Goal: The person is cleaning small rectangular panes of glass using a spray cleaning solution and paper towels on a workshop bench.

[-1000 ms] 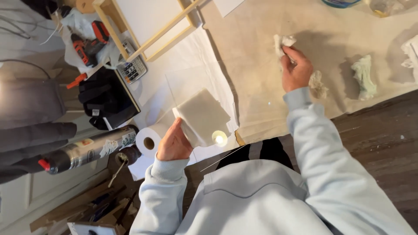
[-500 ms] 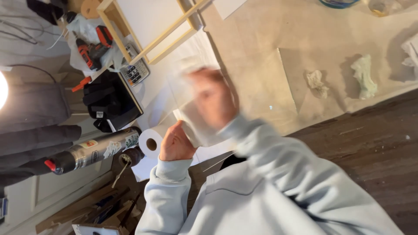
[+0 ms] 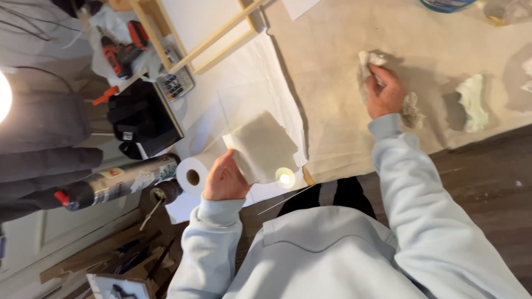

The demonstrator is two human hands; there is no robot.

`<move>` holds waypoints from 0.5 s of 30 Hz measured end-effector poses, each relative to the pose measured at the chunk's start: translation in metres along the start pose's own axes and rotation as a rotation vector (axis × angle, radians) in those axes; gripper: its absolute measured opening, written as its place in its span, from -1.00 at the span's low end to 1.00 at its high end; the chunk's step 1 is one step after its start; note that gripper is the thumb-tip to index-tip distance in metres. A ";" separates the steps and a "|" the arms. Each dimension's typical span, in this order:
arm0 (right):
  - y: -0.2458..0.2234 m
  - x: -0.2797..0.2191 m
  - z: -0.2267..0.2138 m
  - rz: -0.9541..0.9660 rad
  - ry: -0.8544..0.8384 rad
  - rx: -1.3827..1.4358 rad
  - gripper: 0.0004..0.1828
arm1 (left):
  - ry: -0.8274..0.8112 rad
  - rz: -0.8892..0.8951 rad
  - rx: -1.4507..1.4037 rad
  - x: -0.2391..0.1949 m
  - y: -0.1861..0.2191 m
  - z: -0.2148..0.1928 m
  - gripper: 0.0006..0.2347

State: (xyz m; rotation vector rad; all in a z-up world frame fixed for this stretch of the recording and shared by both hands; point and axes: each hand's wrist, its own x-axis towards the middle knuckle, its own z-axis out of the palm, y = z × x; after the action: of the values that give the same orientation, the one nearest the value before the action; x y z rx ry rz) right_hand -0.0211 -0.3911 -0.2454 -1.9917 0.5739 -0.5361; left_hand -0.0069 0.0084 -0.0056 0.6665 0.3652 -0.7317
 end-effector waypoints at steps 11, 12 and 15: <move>-0.113 -0.020 0.018 -0.113 -0.115 0.134 -0.70 | -0.032 -0.008 0.040 0.004 -0.004 -0.002 -0.56; -0.154 -0.030 0.036 -0.113 -0.118 0.142 -0.70 | -0.027 -0.003 0.045 0.002 -0.003 -0.006 -0.56; -0.289 -0.050 0.061 -0.098 -0.077 0.317 -0.68 | -0.003 -0.054 0.039 0.001 -0.005 -0.034 -0.56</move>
State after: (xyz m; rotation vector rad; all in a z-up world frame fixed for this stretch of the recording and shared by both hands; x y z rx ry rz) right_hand 0.0248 -0.1954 -0.0228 -1.7354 0.3225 -0.5695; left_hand -0.0120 0.0281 -0.0336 0.6941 0.3683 -0.7922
